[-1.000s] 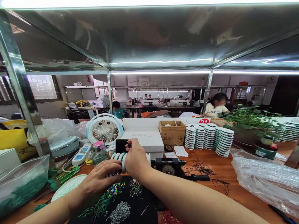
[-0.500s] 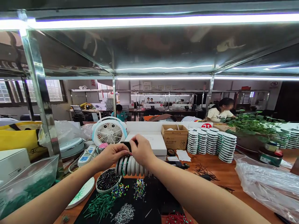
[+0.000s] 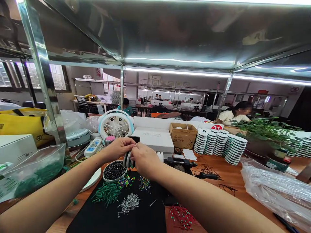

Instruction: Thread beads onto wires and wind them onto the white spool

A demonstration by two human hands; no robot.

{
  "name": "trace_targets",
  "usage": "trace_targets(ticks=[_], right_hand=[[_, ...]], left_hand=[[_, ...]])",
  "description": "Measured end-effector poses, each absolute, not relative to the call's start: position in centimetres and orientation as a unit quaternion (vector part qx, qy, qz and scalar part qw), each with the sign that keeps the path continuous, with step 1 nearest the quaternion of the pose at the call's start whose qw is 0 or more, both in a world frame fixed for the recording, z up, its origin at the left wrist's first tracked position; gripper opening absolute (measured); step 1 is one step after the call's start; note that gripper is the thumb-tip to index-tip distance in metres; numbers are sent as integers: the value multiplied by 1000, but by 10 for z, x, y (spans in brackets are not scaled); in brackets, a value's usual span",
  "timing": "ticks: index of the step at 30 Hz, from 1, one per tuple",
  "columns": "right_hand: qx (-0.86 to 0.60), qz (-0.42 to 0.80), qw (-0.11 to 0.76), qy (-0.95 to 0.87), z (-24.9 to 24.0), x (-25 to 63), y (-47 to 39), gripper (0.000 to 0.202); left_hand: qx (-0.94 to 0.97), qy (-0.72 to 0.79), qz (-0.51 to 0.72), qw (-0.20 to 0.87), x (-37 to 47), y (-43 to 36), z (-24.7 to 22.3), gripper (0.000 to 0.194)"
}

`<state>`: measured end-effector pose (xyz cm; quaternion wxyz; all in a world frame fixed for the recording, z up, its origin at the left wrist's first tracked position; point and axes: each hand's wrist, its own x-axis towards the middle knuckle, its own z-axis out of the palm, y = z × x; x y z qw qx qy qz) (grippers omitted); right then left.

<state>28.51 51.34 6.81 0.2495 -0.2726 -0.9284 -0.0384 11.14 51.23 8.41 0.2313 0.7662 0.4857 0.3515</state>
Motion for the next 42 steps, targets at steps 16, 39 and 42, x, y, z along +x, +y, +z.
trace_targets(ticks=[16,39,42], right_hand=[[-241,-102,245,-934,60,285,519,8],[-282,-86,272,-916,77,278,508,11],[-285,-106,250,-919,85,275,502,10]], left_hand=[[763,458,383,247,109,516,76,22],[769,471,351,253,105,521,80,26],[766,470,363,246,105,521,79,25]])
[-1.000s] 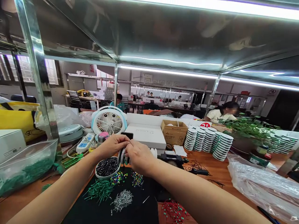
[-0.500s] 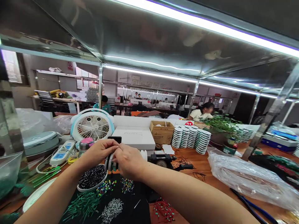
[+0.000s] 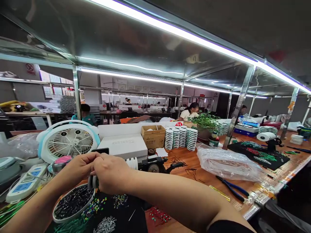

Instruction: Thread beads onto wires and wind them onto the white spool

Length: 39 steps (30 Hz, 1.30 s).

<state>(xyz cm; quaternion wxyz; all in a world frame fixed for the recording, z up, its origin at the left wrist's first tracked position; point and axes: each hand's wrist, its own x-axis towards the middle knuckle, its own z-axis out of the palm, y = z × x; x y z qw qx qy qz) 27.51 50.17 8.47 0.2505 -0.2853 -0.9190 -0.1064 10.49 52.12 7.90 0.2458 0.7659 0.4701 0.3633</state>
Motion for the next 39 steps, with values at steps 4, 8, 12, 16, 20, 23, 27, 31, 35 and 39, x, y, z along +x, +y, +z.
trace_targets(ticks=[4,8,12,16,20,23,27,31,35,39], right_hand=[[-265,-160,202,-929,86,273,499,16],[-234,-188,191,-935,81,269,501,14],[-209,-247,197,-926,80,263,500,15],[-184,-280,200,-921,79,262,502,16],[-166,-279,186,-927,79,264,506,15],[-154,-283,174,-930,79,266,507,15],[-144,-283,178,-931,74,268,510,16],[-144,-264,196,-933,77,268,508,17],[-192,-212,221,-932,96,263,494,19],[-243,-190,145,-940,109,256,486,19]], left_hand=[[760,476,363,254,104,522,78,26],[754,474,363,273,102,525,76,28],[751,475,365,277,100,528,73,23],[753,476,364,273,99,530,71,21],[753,470,367,278,98,532,69,20],[756,452,379,285,98,531,70,19],[759,438,388,286,99,527,72,19],[761,426,392,291,100,527,71,19],[771,398,393,305,101,527,72,16],[766,396,398,314,100,528,72,15]])
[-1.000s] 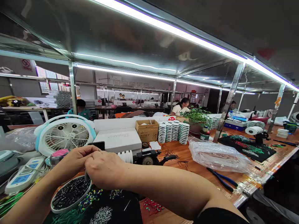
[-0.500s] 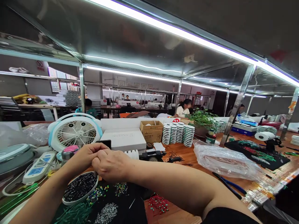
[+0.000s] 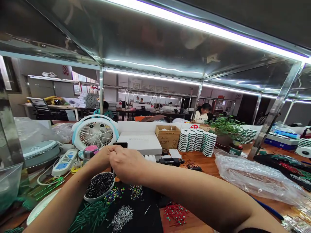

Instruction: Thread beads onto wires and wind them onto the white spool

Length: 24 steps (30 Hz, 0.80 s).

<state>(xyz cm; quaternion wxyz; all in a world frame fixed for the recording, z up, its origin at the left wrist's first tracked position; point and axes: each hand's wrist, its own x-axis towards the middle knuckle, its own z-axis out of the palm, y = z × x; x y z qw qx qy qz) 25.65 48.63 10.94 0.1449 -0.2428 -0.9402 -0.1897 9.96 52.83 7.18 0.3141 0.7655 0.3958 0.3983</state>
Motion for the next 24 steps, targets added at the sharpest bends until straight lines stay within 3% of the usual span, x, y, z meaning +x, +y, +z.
trace_targets(ticks=[3,24], right_hand=[[-243,-193,115,-943,106,253,488,18],[-174,-350,190,-901,72,244,504,18]], left_hand=[[754,412,402,317,97,530,69,16],[704,404,427,398,95,541,58,13]])
